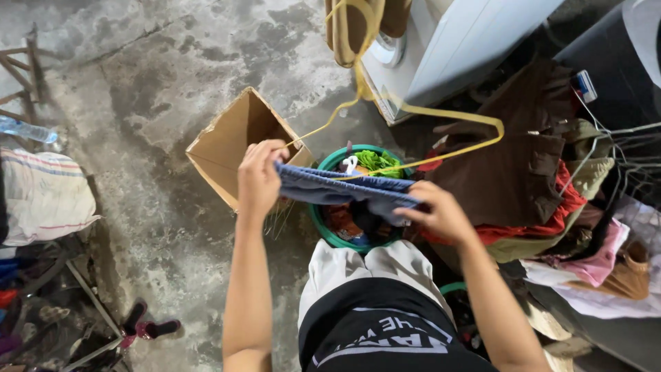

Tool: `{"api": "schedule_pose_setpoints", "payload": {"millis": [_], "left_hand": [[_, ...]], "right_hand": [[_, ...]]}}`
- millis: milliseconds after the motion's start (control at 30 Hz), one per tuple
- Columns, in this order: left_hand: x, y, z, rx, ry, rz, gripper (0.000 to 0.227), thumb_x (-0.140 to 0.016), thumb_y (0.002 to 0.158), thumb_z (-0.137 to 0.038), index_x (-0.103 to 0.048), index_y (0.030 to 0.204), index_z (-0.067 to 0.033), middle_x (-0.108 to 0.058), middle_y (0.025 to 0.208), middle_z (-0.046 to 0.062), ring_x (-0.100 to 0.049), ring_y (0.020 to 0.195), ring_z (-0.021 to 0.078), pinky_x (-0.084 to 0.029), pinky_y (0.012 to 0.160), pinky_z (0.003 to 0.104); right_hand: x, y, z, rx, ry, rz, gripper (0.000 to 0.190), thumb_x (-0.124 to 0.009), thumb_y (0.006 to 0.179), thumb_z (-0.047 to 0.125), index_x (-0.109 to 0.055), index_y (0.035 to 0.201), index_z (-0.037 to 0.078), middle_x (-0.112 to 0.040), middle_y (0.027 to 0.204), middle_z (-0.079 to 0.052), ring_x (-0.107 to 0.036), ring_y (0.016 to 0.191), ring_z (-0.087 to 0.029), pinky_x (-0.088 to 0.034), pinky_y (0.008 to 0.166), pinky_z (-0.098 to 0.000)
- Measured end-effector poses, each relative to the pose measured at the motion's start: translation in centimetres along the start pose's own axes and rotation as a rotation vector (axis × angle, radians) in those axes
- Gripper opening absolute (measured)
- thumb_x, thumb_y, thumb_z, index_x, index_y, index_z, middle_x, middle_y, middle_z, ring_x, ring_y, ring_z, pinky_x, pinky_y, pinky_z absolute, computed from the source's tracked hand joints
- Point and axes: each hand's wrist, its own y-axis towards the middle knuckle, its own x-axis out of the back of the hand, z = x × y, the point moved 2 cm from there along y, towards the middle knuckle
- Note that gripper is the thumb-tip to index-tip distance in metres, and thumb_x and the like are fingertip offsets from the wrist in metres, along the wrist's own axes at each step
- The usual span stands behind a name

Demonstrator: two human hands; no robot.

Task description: The person hangs laundry by taking garments one at a time from a bucket and inserting wire clothes hangers into them by hand.

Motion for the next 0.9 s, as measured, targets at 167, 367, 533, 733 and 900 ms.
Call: {"api": "schedule_pose_setpoints", "payload": {"millis": [167, 367, 533, 733, 900], "left_hand": [[2.0, -2.1, 2.6, -0.024, -0.007, 0.022, 0.012, -0.052, 0.102, 0.006, -0.062, 0.100, 0.0006, -0.064, 0.088, 0.009, -0.059, 0.086, 0.0236, -0.049, 0.083, 0.035], [2.5, -2.6, 3.2, -0.137, 0.049, 0.121, 0.017, -0.051, 0.092, 0.013, -0.062, 0.101, 0.0029, -0.064, 0.091, 0.012, -0.060, 0.091, 0.0286, -0.050, 0.084, 0.036], [3.1, -2.8, 3.2, -0.155, 0.075, 0.130, 0.029, -0.050, 0.083, 0.018, -0.062, 0.104, 0.0026, -0.064, 0.092, 0.012, -0.061, 0.093, 0.0289, -0.051, 0.085, 0.036], [3.9, -2.9, 3.7, -0.121, 0.110, 0.149, 0.032, -0.049, 0.080, 0.020, -0.062, 0.104, 0.0025, -0.064, 0.094, 0.012, -0.060, 0.094, 0.0302, -0.050, 0.087, 0.037], [4.1, -2.7, 4.0, -0.095, 0.150, 0.134, 0.029, -0.049, 0.085, 0.019, -0.063, 0.104, 0.0020, -0.064, 0.096, 0.012, -0.060, 0.098, 0.0312, -0.049, 0.090, 0.039]], "right_hand": [[5.5, -2.0, 0.5, -0.105, 0.031, -0.115, 0.034, -0.089, 0.071, 0.015, -0.068, 0.092, -0.002, -0.068, 0.096, -0.007, -0.065, 0.090, -0.018, -0.051, 0.086, -0.0301], [8.5, -3.5, 1.9, -0.092, 0.121, -0.186, 0.019, -0.076, 0.077, 0.001, -0.068, 0.095, -0.001, -0.068, 0.103, -0.006, -0.066, 0.097, -0.016, -0.052, 0.089, -0.0292], [9.6, -4.2, 3.5, -0.118, -0.096, -0.256, 0.029, -0.079, 0.078, -0.002, -0.068, 0.104, -0.001, -0.072, 0.103, -0.008, -0.069, 0.100, -0.015, -0.054, 0.091, -0.0296], [8.5, -4.0, 5.4, -0.241, -0.012, -0.352, 0.061, -0.075, 0.082, -0.004, -0.050, 0.137, 0.005, -0.072, 0.105, -0.007, -0.070, 0.094, -0.016, -0.055, 0.084, -0.0274], [8.3, -3.9, 6.3, 0.054, -0.288, -0.233, 0.051, -0.075, 0.078, -0.007, -0.069, 0.126, 0.008, -0.071, 0.116, -0.008, -0.063, 0.103, -0.025, -0.054, 0.089, -0.0355]]}}
